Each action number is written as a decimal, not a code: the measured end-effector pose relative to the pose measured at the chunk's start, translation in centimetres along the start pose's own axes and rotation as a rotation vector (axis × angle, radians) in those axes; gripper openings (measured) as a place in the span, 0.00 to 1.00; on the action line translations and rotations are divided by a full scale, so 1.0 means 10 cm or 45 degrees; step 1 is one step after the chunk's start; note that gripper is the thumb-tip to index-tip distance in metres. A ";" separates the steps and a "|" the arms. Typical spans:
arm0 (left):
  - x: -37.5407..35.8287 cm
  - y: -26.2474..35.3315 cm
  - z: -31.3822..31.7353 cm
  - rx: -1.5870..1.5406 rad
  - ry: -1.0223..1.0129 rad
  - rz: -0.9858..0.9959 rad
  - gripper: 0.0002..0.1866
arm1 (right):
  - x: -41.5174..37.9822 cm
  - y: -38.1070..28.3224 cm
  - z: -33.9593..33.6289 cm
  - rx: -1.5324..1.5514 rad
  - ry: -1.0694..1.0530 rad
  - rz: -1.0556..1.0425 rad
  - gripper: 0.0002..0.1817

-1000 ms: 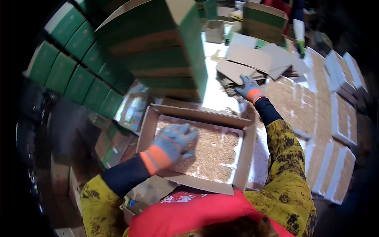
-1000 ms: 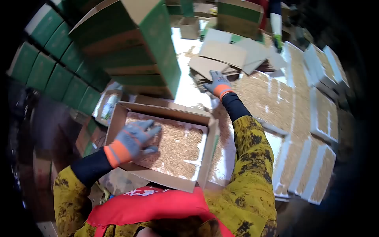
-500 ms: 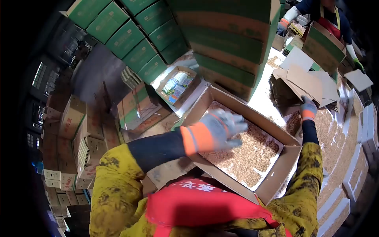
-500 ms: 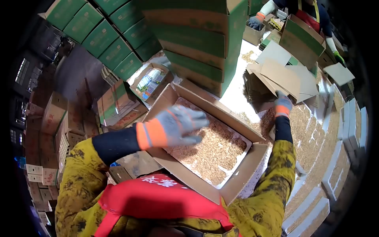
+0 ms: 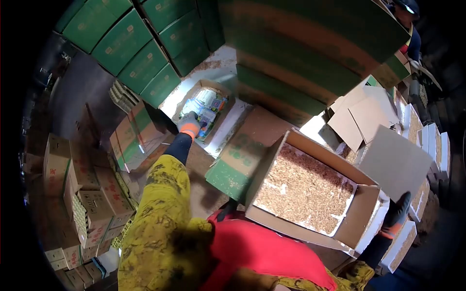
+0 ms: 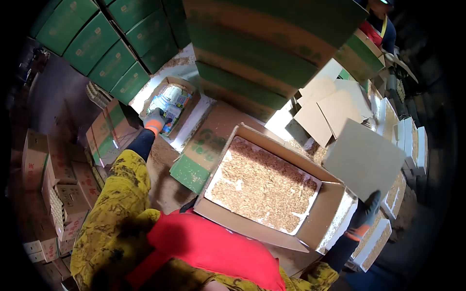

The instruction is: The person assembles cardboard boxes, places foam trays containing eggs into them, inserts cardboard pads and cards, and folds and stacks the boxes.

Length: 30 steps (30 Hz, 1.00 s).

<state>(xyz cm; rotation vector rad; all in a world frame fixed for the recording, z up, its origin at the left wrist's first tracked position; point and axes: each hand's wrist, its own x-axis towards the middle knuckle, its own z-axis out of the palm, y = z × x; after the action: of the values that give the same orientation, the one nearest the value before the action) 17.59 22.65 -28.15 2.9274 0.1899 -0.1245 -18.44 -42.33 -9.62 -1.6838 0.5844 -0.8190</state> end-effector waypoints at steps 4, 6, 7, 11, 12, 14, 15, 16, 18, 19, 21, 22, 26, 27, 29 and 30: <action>0.14 -0.10 -0.07 -0.292 -0.015 0.031 0.20 | -0.49 -0.29 0.00 -0.178 -0.008 -0.149 0.25; 0.23 -0.21 -0.12 -0.443 -0.099 0.046 0.17 | -0.64 -0.35 0.01 -0.455 -0.004 -0.290 0.26; 0.29 -0.28 -0.08 -0.430 -0.126 0.076 0.16 | -0.70 -0.40 0.04 -0.583 0.001 -0.345 0.26; 0.47 -0.45 0.06 -0.418 -0.205 0.109 0.16 | -0.81 -0.55 0.19 -0.878 0.045 -0.555 0.33; 0.48 -0.45 0.06 -0.328 -0.111 0.106 0.16 | -0.85 -0.61 0.26 -0.892 0.064 -0.584 0.33; 0.44 -0.45 0.03 -0.241 0.018 0.056 0.18 | -0.87 -0.74 0.31 -0.740 0.096 -0.582 0.35; 0.35 -0.42 -0.06 -0.301 0.063 0.061 0.17 | -0.88 -0.76 0.27 -0.824 0.132 -0.629 0.35; 0.20 -0.36 -0.22 -0.363 0.109 0.067 0.16 | -0.89 -0.78 0.22 -0.908 0.170 -0.675 0.34; 0.08 -0.29 -0.36 -0.521 0.202 0.078 0.15 | -0.90 -0.76 0.01 -0.752 0.179 -0.581 0.35; 0.00 -0.22 -0.45 -0.546 0.255 0.071 0.14 | -0.90 -0.74 -0.11 -0.507 0.172 -0.447 0.36; 0.12 -0.16 -0.37 -1.038 0.332 0.156 0.12 | -0.98 -0.72 -0.33 -0.366 0.096 -0.360 0.36; -0.16 0.24 -0.75 -1.224 0.338 0.250 0.09 | -1.06 -0.73 -0.32 -0.515 0.175 -0.459 0.36; -1.60 1.79 -1.93 -0.958 0.694 1.575 0.12 | -1.13 -0.83 -0.21 -0.433 0.351 -0.561 0.31; -1.90 2.03 -1.96 -0.554 0.578 1.807 0.11 | -1.16 -0.92 -0.07 -0.509 0.366 -0.628 0.29; -2.35 2.26 -1.60 0.055 0.129 1.980 0.14 | -1.24 -1.00 0.14 -0.716 0.339 -0.775 0.26; -2.42 2.20 -1.59 -0.101 0.069 2.013 0.12 | -1.27 -1.01 0.26 -0.838 0.303 -0.843 0.24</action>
<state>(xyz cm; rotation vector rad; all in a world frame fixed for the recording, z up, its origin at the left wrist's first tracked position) -2.24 1.74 -5.95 2.1424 -1.8978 0.2016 -24.87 -28.68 -3.02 -2.4635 0.4825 -1.4189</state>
